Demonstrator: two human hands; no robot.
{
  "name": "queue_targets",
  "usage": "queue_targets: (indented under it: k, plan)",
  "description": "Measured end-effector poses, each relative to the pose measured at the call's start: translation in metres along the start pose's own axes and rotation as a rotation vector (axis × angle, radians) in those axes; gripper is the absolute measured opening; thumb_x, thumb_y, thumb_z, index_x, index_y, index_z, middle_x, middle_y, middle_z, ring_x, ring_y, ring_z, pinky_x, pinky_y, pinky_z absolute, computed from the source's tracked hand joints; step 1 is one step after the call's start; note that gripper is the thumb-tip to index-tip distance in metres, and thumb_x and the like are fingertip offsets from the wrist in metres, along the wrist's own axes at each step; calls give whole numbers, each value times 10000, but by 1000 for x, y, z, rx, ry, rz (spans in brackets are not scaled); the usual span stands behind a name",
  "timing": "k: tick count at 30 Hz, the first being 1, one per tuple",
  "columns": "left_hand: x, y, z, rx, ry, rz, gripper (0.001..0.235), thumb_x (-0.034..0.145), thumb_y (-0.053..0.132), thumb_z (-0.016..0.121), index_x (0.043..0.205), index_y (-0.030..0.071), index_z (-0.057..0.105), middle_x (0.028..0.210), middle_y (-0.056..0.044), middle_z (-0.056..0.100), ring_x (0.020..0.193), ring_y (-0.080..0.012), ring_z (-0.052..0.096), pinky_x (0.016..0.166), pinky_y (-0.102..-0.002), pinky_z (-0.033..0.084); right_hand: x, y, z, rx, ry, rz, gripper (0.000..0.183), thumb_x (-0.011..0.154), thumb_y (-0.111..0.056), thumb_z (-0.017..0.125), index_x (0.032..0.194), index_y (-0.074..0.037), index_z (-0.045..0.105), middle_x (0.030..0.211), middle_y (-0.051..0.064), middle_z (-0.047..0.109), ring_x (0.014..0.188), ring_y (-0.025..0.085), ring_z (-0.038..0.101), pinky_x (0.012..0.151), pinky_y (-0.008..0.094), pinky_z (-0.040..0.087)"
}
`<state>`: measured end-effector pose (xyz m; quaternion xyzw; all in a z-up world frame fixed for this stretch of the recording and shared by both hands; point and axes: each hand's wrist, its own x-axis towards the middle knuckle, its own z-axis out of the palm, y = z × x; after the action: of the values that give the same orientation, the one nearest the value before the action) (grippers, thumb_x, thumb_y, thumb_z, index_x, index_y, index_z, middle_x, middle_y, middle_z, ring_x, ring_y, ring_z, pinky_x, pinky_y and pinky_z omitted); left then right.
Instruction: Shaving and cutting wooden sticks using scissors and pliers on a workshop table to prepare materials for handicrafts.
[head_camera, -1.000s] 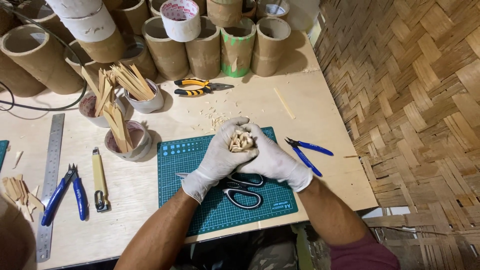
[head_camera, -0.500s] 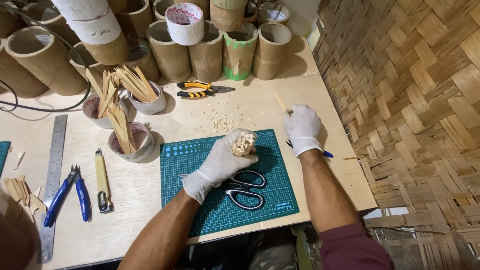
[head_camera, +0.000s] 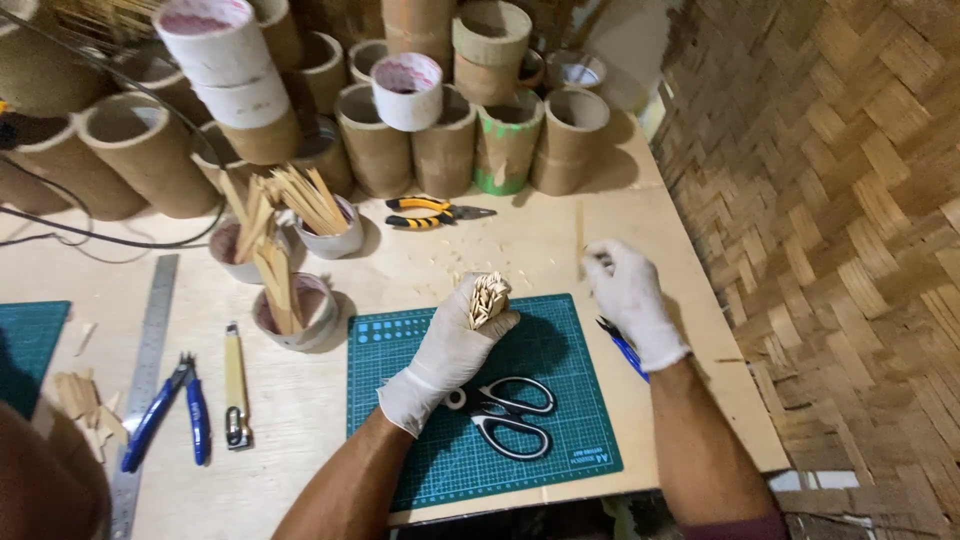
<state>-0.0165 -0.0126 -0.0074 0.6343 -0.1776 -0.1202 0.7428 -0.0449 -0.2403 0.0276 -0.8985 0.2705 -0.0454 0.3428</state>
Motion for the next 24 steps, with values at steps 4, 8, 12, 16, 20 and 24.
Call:
queue_targets:
  k: [4, 8, 12, 16, 20, 24]
  plan:
    - [-1, 21, -7, 58, 20, 100, 342, 814, -11, 840, 1077, 89, 646, 815, 25, 610, 778, -66, 575, 768, -215, 496, -39, -25, 9, 240, -184, -303, 152, 904, -94, 662, 989, -118, 785, 818, 121, 779, 839, 174, 691, 855, 403, 565]
    - [-4, -1, 0, 48, -57, 95, 379, 771, 49, 890, 1079, 107, 676, 855, -8, 688, 807, -85, 628, 796, -245, 542, -42, -20, 22, 132, -383, -548, 144, 854, -128, 719, 971, -186, 781, 950, 83, 810, 978, 271, 757, 886, 432, 574]
    - [-12, -5, 6, 89, -71, 177, 393, 699, -1, 930, 972, 107, 669, 852, -24, 643, 818, -111, 648, 813, -259, 541, -24, 19, 37, 18, -327, -675, 153, 823, -136, 718, 924, -239, 767, 921, 14, 782, 975, 264, 736, 875, 413, 572]
    - [-9, -14, 11, 175, -108, 318, 331, 748, 85, 928, 937, 99, 657, 983, -77, 642, 933, -196, 676, 877, -283, 536, -18, 29, 42, -61, -270, -653, 52, 812, -217, 753, 833, -263, 741, 790, -11, 745, 855, 245, 735, 817, 349, 578]
    - [-12, -10, 13, 206, -174, 352, 322, 747, 102, 912, 929, 40, 654, 1102, -135, 602, 1026, -287, 664, 946, -389, 542, -33, 0, 17, -79, -295, -537, 120, 768, -223, 759, 877, -269, 773, 750, -2, 734, 804, 230, 727, 781, 351, 584]
    - [-10, -13, 12, 235, -213, 330, 276, 750, 82, 889, 931, 48, 683, 1056, -133, 652, 979, -303, 700, 908, -356, 558, -44, -16, -4, -62, -342, -369, 126, 756, -251, 765, 871, -285, 802, 736, -20, 758, 750, 146, 727, 745, 304, 580]
